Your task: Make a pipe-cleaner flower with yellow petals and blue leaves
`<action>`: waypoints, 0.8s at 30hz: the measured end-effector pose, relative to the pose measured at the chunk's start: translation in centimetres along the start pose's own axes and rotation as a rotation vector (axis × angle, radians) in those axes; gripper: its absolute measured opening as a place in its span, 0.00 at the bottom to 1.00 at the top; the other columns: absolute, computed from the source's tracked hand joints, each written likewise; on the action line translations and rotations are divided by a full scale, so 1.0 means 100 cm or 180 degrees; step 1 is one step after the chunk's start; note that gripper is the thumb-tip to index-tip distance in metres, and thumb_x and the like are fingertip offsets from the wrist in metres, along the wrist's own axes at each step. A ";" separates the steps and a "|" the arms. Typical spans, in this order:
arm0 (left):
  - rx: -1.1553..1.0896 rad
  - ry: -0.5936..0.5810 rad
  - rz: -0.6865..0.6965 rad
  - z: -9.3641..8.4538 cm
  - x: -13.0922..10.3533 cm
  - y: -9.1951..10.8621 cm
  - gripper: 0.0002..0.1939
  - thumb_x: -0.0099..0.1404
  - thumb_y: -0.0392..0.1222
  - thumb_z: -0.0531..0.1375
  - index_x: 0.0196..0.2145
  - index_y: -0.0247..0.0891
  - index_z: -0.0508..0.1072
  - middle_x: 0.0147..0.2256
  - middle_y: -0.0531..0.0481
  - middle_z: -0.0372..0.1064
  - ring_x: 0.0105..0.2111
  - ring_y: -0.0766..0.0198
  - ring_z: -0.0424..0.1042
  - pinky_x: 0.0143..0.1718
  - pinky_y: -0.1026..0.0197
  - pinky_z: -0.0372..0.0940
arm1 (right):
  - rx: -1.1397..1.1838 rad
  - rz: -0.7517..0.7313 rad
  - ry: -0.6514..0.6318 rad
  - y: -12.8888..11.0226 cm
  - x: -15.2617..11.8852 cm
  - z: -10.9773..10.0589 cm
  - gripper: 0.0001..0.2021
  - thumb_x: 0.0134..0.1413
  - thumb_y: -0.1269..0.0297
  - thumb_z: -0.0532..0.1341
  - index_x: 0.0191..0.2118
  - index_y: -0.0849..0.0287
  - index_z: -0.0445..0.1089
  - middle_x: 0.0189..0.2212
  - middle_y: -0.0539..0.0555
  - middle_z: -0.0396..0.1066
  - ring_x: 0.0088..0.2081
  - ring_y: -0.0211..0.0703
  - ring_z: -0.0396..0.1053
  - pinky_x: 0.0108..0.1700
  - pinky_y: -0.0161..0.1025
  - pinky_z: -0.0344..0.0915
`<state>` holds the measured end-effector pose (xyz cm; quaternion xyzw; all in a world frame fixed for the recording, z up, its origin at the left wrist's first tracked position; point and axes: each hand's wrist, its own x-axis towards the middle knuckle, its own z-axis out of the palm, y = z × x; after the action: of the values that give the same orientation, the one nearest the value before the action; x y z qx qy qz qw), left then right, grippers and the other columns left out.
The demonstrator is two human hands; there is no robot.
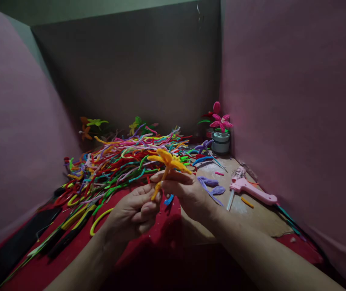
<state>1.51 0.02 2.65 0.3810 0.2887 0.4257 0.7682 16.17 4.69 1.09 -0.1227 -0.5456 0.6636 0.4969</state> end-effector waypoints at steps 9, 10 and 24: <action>0.3683 0.1197 0.1535 0.001 0.004 -0.002 0.12 0.62 0.47 0.53 0.33 0.35 0.68 0.24 0.50 0.66 0.21 0.68 0.65 0.23 0.66 0.60 | 0.0045 -0.0001 0.0680 0.008 0.001 0.001 0.05 0.43 0.68 0.64 0.30 0.55 0.75 0.28 0.50 0.71 0.32 0.41 0.66 0.38 0.40 0.62; 0.4412 0.1399 0.1948 -0.001 0.005 -0.005 0.11 0.62 0.45 0.54 0.37 0.35 0.68 0.29 0.47 0.68 0.26 0.65 0.68 0.27 0.64 0.62 | 0.0012 -0.0020 0.0749 0.010 0.001 0.002 0.05 0.43 0.68 0.65 0.30 0.55 0.75 0.28 0.50 0.71 0.32 0.40 0.65 0.37 0.40 0.61; 0.0126 -0.0213 0.0151 -0.001 0.012 0.002 0.07 0.61 0.42 0.56 0.29 0.35 0.67 0.14 0.61 0.54 0.09 0.80 0.38 0.09 0.74 0.43 | -0.0077 0.0004 0.0232 0.003 0.000 0.003 0.10 0.48 0.60 0.62 0.38 0.52 0.75 0.31 0.51 0.73 0.33 0.42 0.68 0.42 0.43 0.63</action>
<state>1.97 1.20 2.62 0.4169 0.2621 0.4251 0.7595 15.74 4.54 0.97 -0.1531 -0.5350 0.6523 0.5146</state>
